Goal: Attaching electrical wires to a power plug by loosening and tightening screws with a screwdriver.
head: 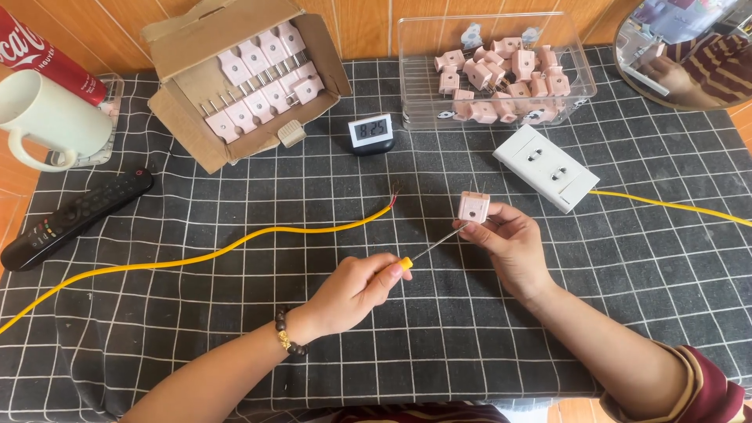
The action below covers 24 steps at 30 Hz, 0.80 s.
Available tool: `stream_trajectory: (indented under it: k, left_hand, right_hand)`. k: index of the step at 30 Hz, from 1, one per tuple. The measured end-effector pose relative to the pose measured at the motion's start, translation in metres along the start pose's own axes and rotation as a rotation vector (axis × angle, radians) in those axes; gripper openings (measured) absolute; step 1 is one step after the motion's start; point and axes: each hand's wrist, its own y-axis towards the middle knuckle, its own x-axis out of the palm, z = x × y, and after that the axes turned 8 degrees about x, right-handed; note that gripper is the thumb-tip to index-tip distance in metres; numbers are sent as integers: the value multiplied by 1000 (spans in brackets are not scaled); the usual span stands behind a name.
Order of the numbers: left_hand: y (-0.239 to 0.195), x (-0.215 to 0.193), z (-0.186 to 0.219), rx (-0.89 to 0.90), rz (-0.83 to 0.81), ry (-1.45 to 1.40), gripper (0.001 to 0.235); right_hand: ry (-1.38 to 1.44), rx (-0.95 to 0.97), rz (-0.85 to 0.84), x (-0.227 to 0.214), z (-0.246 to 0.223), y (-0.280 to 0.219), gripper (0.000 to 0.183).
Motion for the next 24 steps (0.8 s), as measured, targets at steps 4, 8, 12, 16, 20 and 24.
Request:
stream_trajectory:
  k: [4, 8, 12, 16, 20, 24]
  left_hand:
    - [-2, -1, -4, -36, -35, -78, 36]
    - [-1, -5, 0, -120, -130, -343, 44]
    - [2, -8, -4, -252, -194, -626, 51]
    - [-2, -6, -20, -346, -175, -862, 47]
    - [-6, -7, -26, -430, -139, -1117, 41]
    - [1, -10, -11, -353, -76, -846, 41]
  right_hand:
    - [6, -11, -14, -2, 4, 2, 28]
    - [-12, -41, -43, -8, 12, 6, 28]
    - [-62, -108, -67, -19, 26, 11, 28]
    - [-139, -190, -74, -20, 24, 9, 28]
    - [-377, -456, -28, -13, 15, -5, 30]
    - [-588, -633, 107, -4, 10, -19, 32]
